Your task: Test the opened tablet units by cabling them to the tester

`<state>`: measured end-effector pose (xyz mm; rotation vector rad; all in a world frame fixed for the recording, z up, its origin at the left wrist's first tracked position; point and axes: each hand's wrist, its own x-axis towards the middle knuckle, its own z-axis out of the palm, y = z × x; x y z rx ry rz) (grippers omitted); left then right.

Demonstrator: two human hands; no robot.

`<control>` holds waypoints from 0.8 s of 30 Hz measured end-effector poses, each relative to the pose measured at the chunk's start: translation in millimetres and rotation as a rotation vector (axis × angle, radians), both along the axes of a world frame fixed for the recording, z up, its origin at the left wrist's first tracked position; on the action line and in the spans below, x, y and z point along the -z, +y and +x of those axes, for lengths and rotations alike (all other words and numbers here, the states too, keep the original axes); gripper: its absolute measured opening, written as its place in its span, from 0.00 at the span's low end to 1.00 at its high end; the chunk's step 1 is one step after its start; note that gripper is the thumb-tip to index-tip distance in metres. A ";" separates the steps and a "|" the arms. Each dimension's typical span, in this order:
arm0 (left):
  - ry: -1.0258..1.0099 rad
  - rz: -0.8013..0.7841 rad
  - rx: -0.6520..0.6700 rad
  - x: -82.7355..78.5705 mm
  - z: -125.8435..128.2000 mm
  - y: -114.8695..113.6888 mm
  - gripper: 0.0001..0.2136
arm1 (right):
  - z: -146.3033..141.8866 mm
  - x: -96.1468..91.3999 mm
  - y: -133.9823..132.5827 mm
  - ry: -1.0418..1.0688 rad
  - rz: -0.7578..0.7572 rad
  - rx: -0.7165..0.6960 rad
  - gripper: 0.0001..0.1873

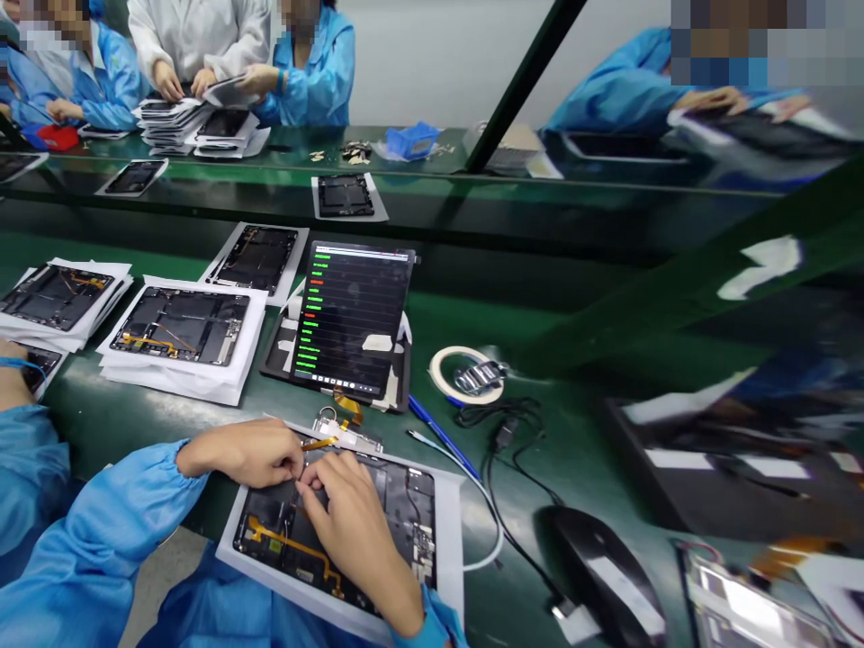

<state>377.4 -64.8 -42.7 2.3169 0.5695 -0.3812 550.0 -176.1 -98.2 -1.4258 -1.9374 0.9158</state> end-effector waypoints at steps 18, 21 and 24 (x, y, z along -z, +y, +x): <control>0.005 -0.035 -0.049 -6.1 4.3 -3.3 0.07 | 0.1 -0.5 0.2 0.024 0.001 -0.006 0.06; 0.003 -0.061 -0.092 -7.2 5.0 -3.6 0.08 | -1.0 -3.7 1.0 0.007 -0.011 0.016 0.06; 0.010 -0.046 -0.170 -2.2 1.9 -6.7 0.08 | -3.2 -9.4 3.2 -0.011 -0.014 0.033 0.07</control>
